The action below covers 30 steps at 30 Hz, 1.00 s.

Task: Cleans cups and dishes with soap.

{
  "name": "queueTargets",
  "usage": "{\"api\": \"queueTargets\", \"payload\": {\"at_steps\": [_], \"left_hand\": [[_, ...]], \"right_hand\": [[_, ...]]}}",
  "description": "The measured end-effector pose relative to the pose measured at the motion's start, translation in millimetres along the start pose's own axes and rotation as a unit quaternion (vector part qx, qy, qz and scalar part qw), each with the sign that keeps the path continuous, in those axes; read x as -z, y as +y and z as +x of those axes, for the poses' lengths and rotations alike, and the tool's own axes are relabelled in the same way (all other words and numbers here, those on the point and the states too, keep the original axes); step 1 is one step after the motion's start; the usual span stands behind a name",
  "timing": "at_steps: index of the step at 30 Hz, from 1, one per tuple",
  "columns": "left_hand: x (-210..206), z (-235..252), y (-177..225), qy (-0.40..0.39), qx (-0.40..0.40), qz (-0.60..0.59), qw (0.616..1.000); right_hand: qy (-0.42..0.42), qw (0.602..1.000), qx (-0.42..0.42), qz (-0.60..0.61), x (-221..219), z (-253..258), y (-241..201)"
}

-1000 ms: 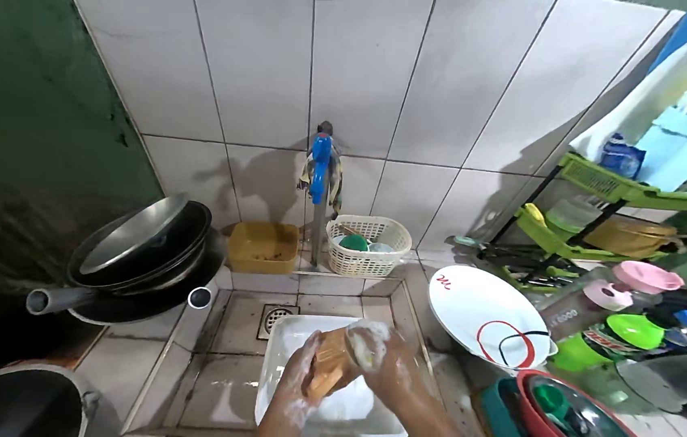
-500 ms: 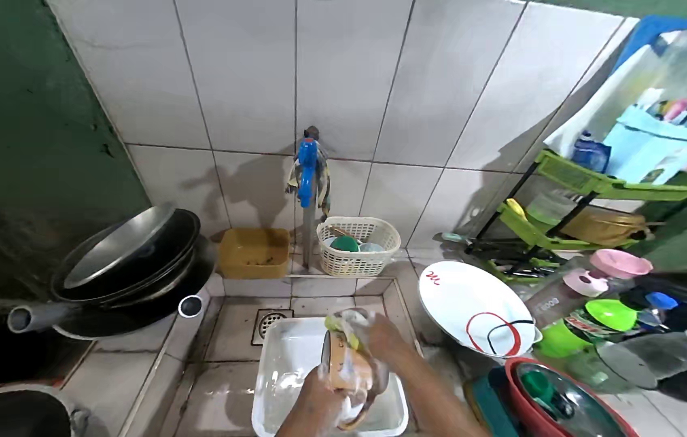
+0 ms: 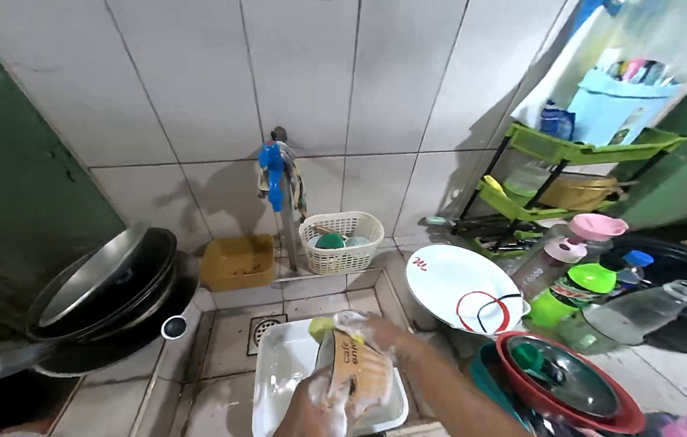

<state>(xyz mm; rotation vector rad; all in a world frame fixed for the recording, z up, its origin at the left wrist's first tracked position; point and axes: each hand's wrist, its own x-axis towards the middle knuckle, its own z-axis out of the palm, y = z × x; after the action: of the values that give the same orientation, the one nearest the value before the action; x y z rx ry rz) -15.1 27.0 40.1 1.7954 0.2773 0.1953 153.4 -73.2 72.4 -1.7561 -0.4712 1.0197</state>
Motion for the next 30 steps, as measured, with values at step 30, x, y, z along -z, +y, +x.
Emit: {"api": "queueTargets", "payload": {"at_steps": [30], "left_hand": [[-27.3,8.9,-9.1,0.123,0.114,-0.167,0.972]], "right_hand": [[0.164,0.882,0.216,-0.386,-51.8,-20.1,-6.2]]}}
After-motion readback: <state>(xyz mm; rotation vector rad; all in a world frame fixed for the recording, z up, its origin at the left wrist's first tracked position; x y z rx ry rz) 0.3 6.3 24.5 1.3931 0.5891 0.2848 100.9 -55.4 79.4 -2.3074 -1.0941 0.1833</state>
